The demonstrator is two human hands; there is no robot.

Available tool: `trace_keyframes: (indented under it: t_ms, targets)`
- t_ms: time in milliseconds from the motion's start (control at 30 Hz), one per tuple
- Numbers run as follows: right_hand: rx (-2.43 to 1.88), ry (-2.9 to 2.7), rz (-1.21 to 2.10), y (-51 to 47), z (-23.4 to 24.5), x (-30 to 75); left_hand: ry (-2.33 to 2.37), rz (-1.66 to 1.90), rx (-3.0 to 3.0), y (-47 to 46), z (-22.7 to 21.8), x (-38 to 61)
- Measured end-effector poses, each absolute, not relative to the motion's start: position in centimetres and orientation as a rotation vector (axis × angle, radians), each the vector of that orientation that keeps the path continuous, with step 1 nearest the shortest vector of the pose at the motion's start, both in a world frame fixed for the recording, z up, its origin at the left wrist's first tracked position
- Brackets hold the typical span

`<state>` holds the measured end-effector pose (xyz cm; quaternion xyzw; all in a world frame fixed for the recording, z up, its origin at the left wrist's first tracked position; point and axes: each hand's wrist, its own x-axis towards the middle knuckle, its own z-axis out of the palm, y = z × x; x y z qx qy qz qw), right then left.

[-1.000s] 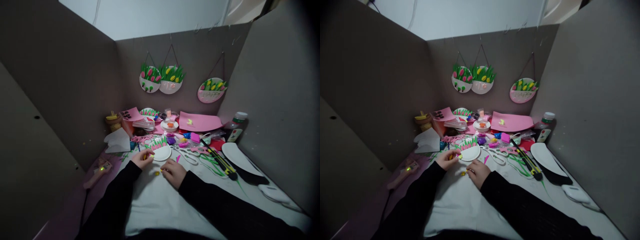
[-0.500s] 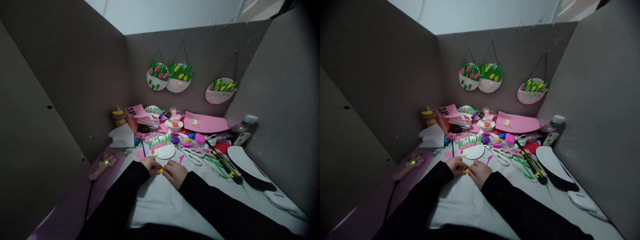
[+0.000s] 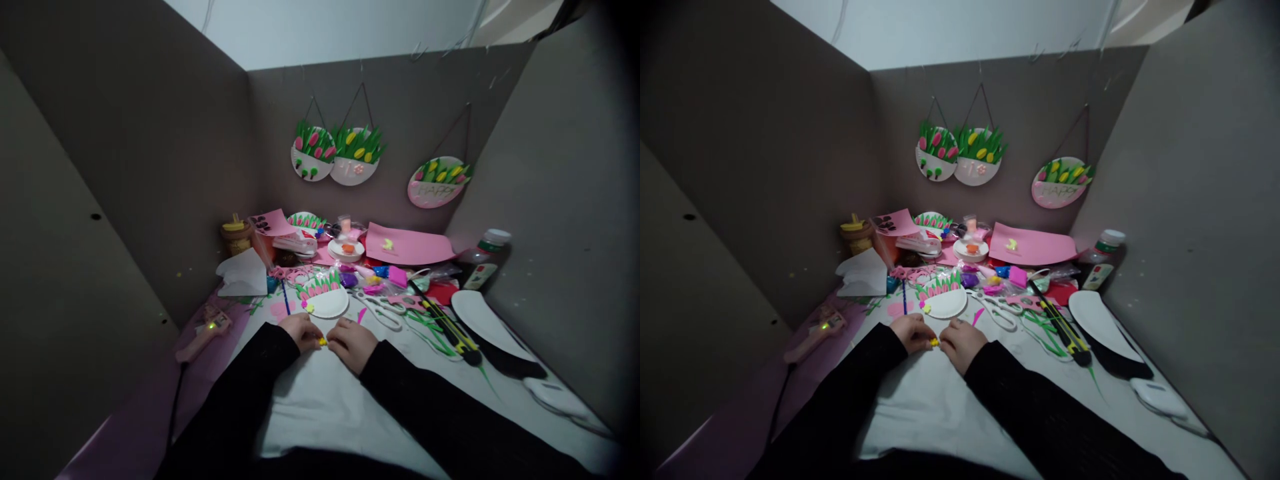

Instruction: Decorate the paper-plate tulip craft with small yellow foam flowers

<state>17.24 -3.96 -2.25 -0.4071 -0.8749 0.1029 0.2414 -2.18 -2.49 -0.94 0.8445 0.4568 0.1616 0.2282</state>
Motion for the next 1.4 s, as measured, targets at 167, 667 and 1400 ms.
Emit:
trace_keyframes:
  t_ms: [167,667,1400]
  targets:
    - [-1.151,-2.391,0.261,-3.8,-2.0,16.8,1.267,0.46,2.334,-2.4,-1.0,-2.2]
    - [-0.807,-1.927,0.221,-3.5,-0.1,17.5,0.982,1.134,1.45,-2.4,1.8,0.2]
    - [-0.862,-1.804,0.09,-2.0,0.1,18.5,0.944,0.742,1.548,1.3,1.0,2.3]
